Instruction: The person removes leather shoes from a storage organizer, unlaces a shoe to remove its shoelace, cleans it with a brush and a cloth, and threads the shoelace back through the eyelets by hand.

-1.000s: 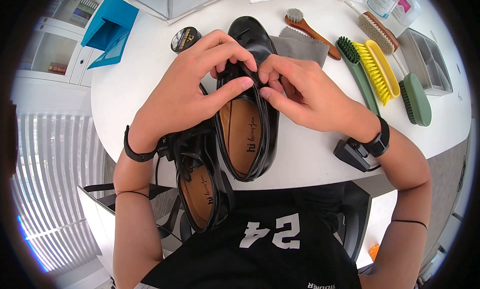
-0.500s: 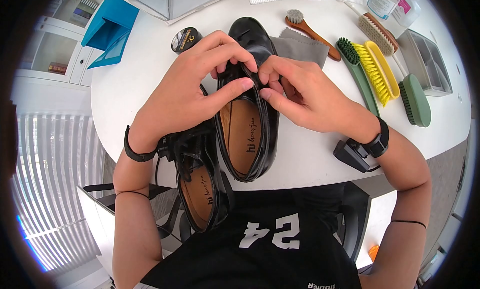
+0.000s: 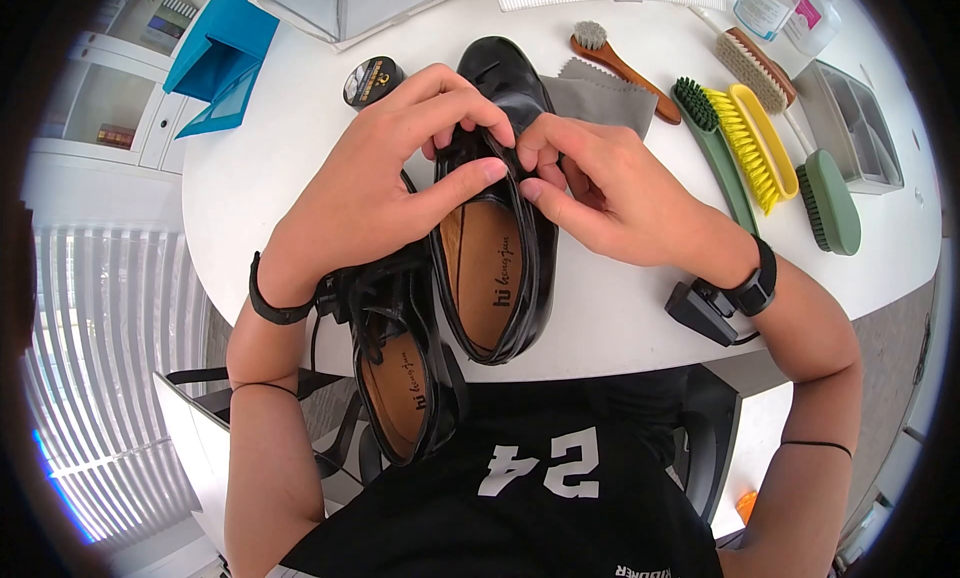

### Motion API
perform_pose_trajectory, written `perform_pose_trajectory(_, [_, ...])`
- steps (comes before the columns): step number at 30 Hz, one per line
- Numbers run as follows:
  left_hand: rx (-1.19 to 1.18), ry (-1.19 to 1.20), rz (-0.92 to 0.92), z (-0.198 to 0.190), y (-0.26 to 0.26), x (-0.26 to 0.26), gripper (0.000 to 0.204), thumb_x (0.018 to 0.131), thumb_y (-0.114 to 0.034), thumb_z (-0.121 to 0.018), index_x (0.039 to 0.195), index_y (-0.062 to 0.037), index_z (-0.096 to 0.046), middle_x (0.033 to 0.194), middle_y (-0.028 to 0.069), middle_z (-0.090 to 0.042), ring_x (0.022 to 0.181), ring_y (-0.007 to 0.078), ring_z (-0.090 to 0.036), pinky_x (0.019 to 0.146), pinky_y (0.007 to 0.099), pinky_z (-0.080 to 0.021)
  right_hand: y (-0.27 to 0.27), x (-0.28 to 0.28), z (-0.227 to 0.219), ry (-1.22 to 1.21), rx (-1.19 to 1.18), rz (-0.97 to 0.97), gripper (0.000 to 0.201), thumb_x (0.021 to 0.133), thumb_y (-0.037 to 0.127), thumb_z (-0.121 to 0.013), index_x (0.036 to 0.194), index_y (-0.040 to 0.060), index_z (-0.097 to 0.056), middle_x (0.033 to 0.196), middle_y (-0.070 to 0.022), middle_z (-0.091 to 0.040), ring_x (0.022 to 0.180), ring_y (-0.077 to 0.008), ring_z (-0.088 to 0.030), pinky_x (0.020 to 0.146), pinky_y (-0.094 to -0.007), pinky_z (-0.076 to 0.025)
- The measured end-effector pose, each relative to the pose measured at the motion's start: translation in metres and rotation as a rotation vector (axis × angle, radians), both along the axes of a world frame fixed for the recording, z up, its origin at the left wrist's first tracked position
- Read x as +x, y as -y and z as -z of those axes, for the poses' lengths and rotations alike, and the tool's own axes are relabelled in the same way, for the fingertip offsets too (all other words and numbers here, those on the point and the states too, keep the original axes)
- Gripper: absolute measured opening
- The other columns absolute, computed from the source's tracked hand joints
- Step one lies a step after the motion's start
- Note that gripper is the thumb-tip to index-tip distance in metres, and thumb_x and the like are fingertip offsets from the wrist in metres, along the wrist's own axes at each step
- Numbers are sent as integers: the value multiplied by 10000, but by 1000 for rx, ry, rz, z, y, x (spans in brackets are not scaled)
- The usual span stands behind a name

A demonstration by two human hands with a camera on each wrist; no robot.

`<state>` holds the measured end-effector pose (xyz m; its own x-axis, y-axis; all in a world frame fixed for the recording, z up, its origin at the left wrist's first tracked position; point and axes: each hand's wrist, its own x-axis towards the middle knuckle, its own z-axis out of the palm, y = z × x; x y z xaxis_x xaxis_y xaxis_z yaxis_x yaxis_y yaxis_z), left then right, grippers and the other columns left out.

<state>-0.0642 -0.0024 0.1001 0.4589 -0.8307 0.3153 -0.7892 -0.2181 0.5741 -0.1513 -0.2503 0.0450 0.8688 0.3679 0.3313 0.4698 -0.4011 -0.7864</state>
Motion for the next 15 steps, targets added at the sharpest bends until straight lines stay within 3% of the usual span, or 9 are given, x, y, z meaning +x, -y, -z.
perform_pose_trajectory(15, [0, -20, -5, -6, -2, -2, 197, 968, -162, -827, 1138, -83, -765, 1069, 36, -643, 906, 184, -599, 787, 323, -498, 0, -2, 3, 51, 6, 27, 146, 998, 6, -714, 1077, 53, -602, 650, 3, -447, 531, -120, -447, 514, -303, -352])
